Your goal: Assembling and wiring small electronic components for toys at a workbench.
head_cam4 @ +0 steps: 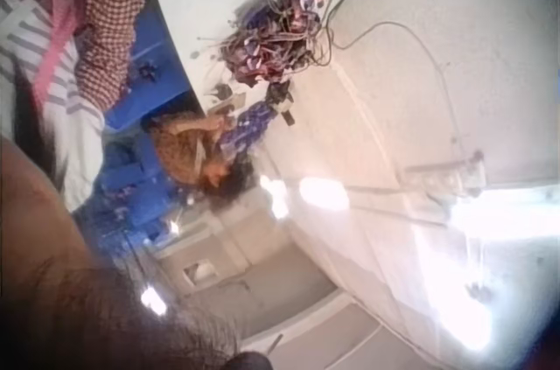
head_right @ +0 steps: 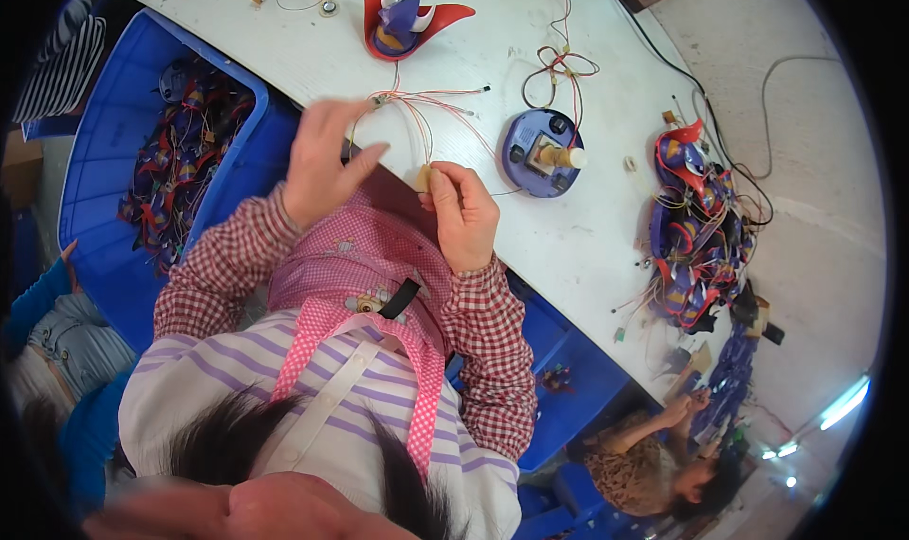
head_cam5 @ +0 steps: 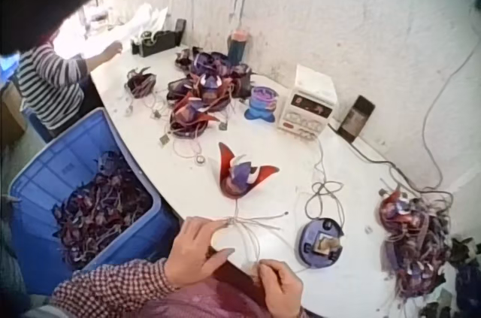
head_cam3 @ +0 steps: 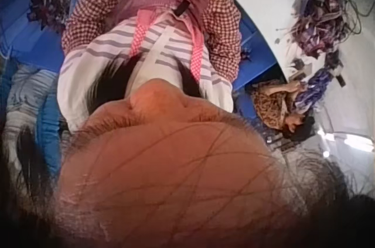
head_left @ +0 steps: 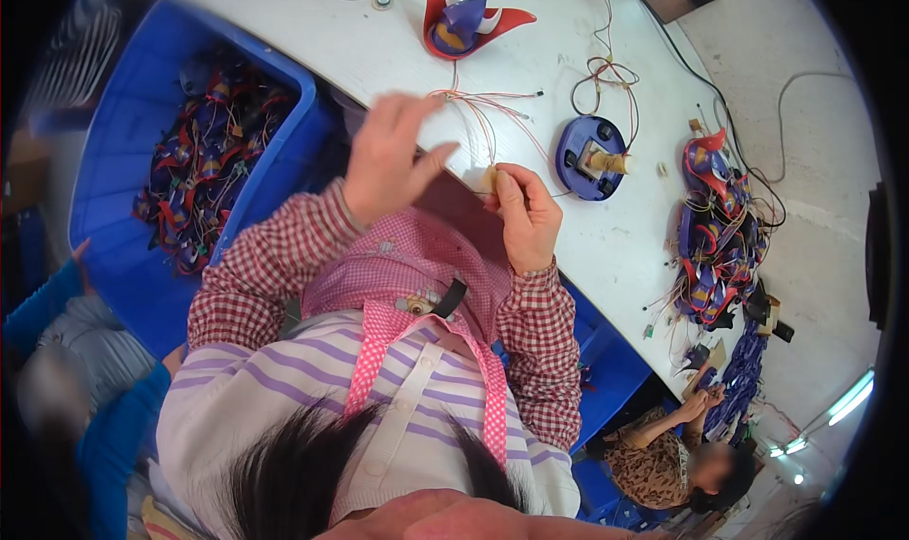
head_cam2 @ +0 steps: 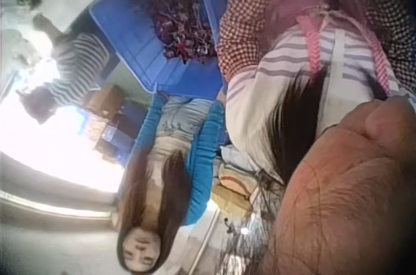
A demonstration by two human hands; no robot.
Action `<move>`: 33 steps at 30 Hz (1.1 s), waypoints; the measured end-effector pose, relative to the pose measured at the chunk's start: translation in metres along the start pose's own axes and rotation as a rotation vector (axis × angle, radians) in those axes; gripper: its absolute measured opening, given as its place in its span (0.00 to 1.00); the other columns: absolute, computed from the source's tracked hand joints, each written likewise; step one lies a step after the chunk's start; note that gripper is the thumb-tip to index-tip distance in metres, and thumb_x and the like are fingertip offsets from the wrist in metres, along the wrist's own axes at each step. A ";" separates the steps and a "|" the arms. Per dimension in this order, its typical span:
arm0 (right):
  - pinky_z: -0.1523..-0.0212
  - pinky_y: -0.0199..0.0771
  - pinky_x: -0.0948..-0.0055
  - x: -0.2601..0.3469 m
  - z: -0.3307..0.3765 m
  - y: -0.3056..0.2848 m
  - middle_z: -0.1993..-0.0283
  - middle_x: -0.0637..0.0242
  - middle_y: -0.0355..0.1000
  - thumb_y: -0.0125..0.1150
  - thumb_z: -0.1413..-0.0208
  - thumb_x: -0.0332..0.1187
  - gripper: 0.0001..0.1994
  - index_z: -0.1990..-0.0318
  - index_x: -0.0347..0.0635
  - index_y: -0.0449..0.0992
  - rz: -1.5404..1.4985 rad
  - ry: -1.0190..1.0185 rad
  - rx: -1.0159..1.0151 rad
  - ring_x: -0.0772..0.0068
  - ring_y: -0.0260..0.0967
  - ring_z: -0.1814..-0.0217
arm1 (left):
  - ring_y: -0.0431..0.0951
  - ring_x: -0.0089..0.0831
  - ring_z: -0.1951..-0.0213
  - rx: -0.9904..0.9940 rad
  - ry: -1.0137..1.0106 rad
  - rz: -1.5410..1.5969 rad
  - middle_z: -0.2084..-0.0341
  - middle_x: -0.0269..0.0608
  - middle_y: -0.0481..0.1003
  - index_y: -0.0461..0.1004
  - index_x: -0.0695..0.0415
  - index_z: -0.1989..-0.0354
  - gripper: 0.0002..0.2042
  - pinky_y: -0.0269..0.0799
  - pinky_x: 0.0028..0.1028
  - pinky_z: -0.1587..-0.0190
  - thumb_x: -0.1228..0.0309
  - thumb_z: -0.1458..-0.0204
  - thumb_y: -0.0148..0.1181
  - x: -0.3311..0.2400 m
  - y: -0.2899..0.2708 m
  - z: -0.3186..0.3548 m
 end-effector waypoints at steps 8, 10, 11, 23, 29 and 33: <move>0.68 0.70 0.84 -0.017 -0.003 -0.005 0.66 0.64 0.71 0.53 0.41 0.29 0.10 0.55 0.33 0.73 -0.275 0.103 -0.042 0.79 0.67 0.72 | 0.70 0.31 0.67 0.186 0.191 -0.336 0.69 0.39 0.68 0.72 0.59 0.65 0.10 0.68 0.24 0.64 0.68 0.53 0.61 0.028 0.031 -0.022; 0.68 0.70 0.84 -0.019 -0.003 -0.006 0.66 0.64 0.71 0.53 0.41 0.29 0.10 0.55 0.33 0.73 -0.300 0.107 -0.053 0.79 0.67 0.72 | 0.70 0.31 0.68 0.229 0.210 -0.348 0.69 0.38 0.68 0.71 0.59 0.66 0.09 0.69 0.24 0.64 0.69 0.52 0.60 0.029 0.036 -0.023; 0.68 0.70 0.84 -0.019 -0.004 -0.006 0.66 0.64 0.71 0.53 0.41 0.29 0.10 0.55 0.33 0.73 -0.304 0.108 -0.055 0.79 0.67 0.72 | 0.69 0.31 0.68 0.230 0.246 -0.352 0.70 0.38 0.68 0.71 0.59 0.67 0.07 0.68 0.24 0.65 0.70 0.52 0.59 0.026 0.036 -0.023; 0.74 0.72 0.84 -0.023 -0.009 -0.006 0.70 0.62 0.71 0.53 0.41 0.29 0.10 0.56 0.31 0.71 -0.400 0.192 -0.068 0.77 0.69 0.74 | 0.69 0.31 0.70 0.231 0.325 -0.252 0.73 0.39 0.67 0.71 0.60 0.71 0.04 0.67 0.24 0.67 0.73 0.51 0.58 0.021 0.037 -0.024; 0.75 0.72 0.85 -0.029 -0.010 -0.006 0.74 0.62 0.72 0.53 0.41 0.31 0.11 0.55 0.33 0.71 -0.423 0.183 -0.066 0.78 0.69 0.77 | 0.70 0.31 0.68 0.242 0.293 -0.235 0.71 0.39 0.68 0.71 0.59 0.69 0.04 0.69 0.25 0.64 0.73 0.50 0.57 0.023 0.038 -0.021; 0.75 0.72 0.84 -0.026 -0.008 -0.006 0.71 0.61 0.71 0.53 0.41 0.30 0.11 0.55 0.32 0.70 -0.410 0.183 -0.053 0.77 0.69 0.75 | 0.69 0.31 0.70 0.176 0.258 -0.182 0.72 0.39 0.68 0.72 0.60 0.70 0.04 0.68 0.24 0.66 0.74 0.52 0.58 0.025 0.035 -0.019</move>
Point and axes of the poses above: each hand's wrist, its own z-axis away from the middle knuckle, its own y-axis out of the palm, x = y × z, the point moved 9 cm from there along -z, towards the middle knuckle
